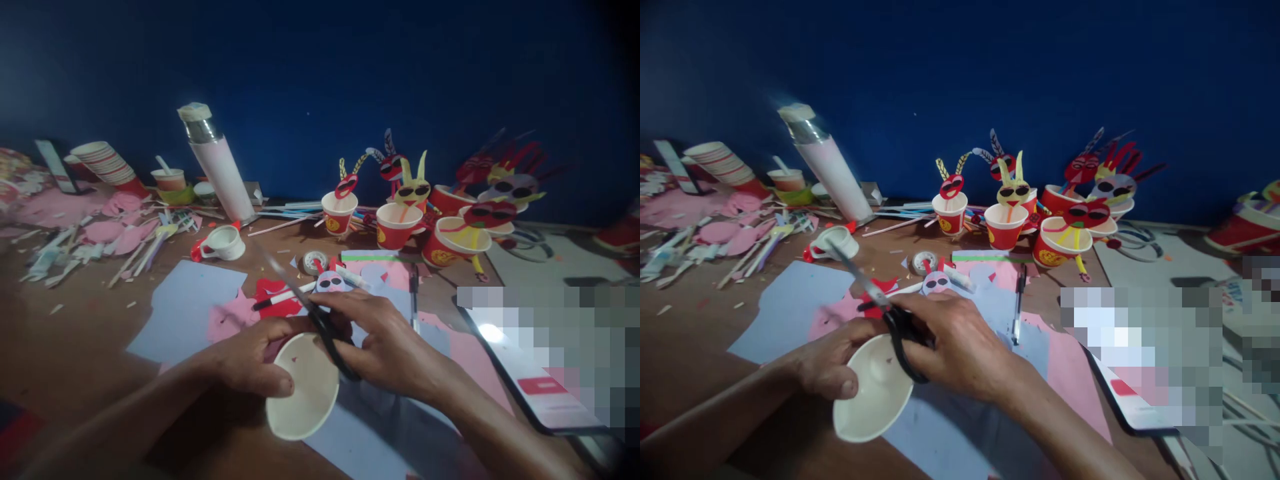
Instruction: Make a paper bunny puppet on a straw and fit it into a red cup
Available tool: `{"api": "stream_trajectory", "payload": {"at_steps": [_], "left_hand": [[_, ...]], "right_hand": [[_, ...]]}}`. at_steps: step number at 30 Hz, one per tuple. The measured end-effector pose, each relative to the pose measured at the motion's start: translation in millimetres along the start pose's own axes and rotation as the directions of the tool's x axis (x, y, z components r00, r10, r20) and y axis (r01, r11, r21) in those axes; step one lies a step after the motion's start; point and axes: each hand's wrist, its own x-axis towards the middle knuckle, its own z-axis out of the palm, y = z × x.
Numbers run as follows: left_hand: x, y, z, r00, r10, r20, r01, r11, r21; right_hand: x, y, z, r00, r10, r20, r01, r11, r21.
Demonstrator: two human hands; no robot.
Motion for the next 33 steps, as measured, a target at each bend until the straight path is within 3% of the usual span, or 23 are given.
{"api": "stream_trajectory", "payload": {"at_steps": [3,6,11,14,18,21,28,33], "left_hand": [[-1,-4,-3.7,0.969,0.037,-0.242,-0.050,0.997,-0.050],[-1,-10,-12.0,0.869,0.098,-0.485,-0.135,0.990,-0.042],[-1,-16,-26.0,0.724,0.182,-0.665,-0.244,0.970,0.000],[-2,-17,-29.0,0.663,0.131,-0.737,-0.210,0.978,-0.015],[-2,-12,-28.1,0.601,0.128,-0.789,-0.207,0.978,0.000],[-2,-8,-25.3,0.579,0.136,-0.804,-0.208,0.978,0.015],[-1,-8,-18.4,0.598,0.166,-0.784,-0.271,0.963,-0.002],[0,-6,-15.8,0.609,0.149,-0.779,-0.230,0.973,0.006]], "right_hand": [[1,9,-3,0.968,0.175,-0.181,-0.157,0.981,0.113],[2,12,-7,0.908,0.325,-0.263,-0.275,0.938,0.210],[-2,2,-6,0.921,0.388,-0.046,-0.374,0.909,0.185],[-3,-4,0,0.902,0.425,0.079,-0.432,0.890,0.144],[-1,-8,10,0.881,0.455,0.125,-0.470,0.871,0.142],[1,-14,16,0.858,0.485,0.169,-0.512,0.836,0.199],[1,-21,24,0.837,0.533,0.127,-0.546,0.790,0.280],[-1,-15,25,0.838,0.530,0.129,-0.543,0.791,0.281]]}}
